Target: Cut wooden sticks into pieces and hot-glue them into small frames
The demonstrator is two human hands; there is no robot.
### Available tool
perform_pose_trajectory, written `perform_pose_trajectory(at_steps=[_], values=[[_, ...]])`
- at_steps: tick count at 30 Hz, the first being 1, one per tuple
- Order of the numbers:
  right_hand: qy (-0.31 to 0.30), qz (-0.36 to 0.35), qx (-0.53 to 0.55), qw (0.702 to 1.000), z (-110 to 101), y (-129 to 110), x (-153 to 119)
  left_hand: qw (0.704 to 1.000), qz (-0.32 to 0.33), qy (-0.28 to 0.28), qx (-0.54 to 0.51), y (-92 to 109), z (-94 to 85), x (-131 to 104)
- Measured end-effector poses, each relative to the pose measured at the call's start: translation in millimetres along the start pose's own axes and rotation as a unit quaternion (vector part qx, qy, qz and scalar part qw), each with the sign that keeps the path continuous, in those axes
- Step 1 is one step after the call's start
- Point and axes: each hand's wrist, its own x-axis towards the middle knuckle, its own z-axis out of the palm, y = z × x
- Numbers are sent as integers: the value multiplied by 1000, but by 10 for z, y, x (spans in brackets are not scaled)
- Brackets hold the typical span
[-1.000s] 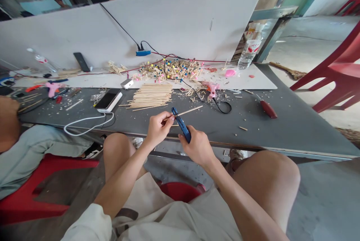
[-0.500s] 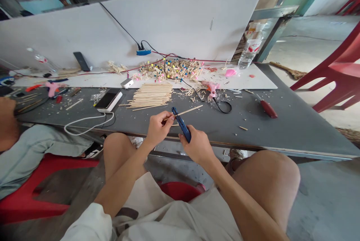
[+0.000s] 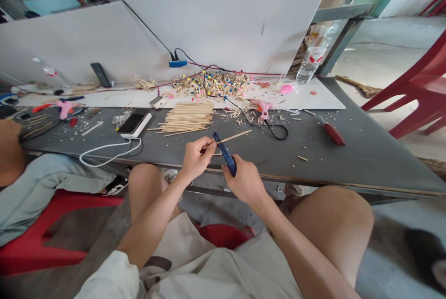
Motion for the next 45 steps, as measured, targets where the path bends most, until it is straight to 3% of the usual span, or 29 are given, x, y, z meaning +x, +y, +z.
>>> perform_pose_trajectory(at_steps=[22, 45], values=[[-9, 18, 1, 1000, 8, -35, 20, 1000, -18, -5, 18, -23, -14, 3], [26, -13, 28, 999, 8, -4, -10, 998, -49, -29, 6, 12, -16, 10]])
